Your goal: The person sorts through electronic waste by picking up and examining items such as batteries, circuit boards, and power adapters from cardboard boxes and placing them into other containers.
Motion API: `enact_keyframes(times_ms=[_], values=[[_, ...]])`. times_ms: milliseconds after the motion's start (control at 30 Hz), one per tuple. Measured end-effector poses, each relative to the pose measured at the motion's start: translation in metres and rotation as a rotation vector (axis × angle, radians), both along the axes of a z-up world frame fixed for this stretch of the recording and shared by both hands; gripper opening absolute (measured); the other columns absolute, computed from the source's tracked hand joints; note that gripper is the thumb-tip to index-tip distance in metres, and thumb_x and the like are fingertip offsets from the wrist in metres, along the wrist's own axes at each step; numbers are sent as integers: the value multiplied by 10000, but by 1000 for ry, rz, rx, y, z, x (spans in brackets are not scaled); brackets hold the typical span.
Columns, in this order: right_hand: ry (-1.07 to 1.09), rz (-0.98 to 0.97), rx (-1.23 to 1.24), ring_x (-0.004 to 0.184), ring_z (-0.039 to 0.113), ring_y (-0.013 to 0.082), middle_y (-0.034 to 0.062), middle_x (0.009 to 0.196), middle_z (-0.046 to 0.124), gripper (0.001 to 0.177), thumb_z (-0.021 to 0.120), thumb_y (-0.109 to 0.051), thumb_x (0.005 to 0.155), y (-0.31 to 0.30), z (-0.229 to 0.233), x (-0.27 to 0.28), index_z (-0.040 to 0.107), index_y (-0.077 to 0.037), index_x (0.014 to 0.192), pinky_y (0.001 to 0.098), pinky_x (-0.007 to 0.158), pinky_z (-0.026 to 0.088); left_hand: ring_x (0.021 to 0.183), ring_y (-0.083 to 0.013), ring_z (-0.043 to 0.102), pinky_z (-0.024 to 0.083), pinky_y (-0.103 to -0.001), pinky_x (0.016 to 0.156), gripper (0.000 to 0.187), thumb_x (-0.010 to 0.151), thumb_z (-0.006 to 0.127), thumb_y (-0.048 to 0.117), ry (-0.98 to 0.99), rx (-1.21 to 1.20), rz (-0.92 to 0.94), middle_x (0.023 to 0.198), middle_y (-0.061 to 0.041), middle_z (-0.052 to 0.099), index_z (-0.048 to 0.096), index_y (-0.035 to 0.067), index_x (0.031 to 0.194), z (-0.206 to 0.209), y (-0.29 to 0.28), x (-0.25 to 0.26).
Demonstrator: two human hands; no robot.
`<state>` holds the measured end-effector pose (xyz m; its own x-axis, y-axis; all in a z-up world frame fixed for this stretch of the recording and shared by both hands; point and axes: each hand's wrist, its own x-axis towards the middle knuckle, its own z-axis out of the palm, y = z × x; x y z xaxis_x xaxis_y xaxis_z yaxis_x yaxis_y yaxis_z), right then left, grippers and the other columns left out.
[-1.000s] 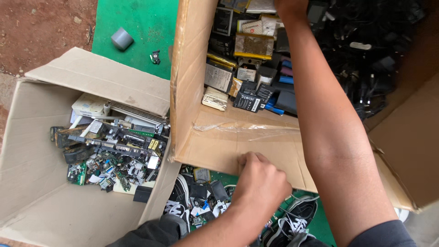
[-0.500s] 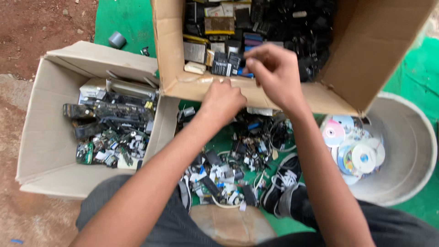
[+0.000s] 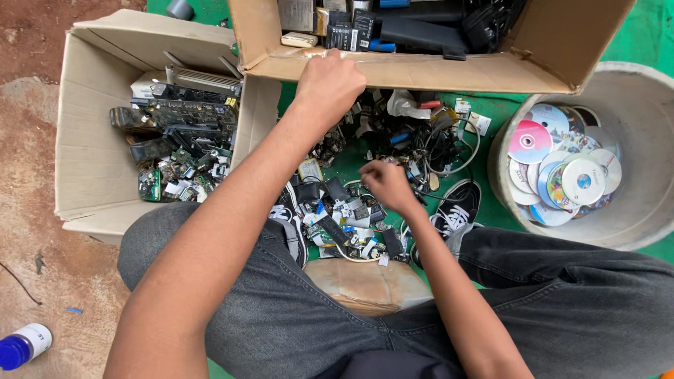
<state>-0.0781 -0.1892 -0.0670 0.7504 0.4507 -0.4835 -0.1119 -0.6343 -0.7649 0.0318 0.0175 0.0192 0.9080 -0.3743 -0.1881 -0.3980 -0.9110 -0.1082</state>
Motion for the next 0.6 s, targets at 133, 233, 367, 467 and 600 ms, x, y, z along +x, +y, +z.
enact_keyframes(times_ms=[133,233,367,467,600], values=[[38,200,-134,1063,727,291,171,1219,734,308,588,-5,963,34,-63,-24,666,-4,1261,405,973,623,895,-325,684,601,-452,551,147,837,737,15,-77,-38,-10,805,-61,750,766,147,780,0,-1,-1],[-246,356,-8,1044,604,443,219,1165,576,554,693,-167,807,54,-123,-47,571,-63,1337,514,893,473,866,-340,719,624,-468,532,149,868,750,64,-139,-69,-5,739,-53,743,759,130,735,3,-6,-1],[-364,544,-129,1028,521,497,186,1423,488,848,871,-360,768,81,-175,-72,450,-135,1468,611,866,481,809,-322,709,570,-437,494,128,804,757,118,-236,-128,24,730,-4,750,785,216,727,-7,-8,-1],[-473,529,-215,1208,500,488,179,1348,596,679,811,-395,817,90,-195,-76,547,-77,1356,597,874,553,883,-334,710,600,-456,539,120,852,747,118,-166,-110,14,790,-17,769,786,200,774,-5,-10,1],[-386,432,-152,1053,561,461,178,1179,626,478,798,-296,778,90,-191,-75,593,-77,1150,576,798,514,863,-314,675,554,-416,541,181,806,760,73,-171,-144,24,771,32,741,780,247,762,-16,-14,8]])
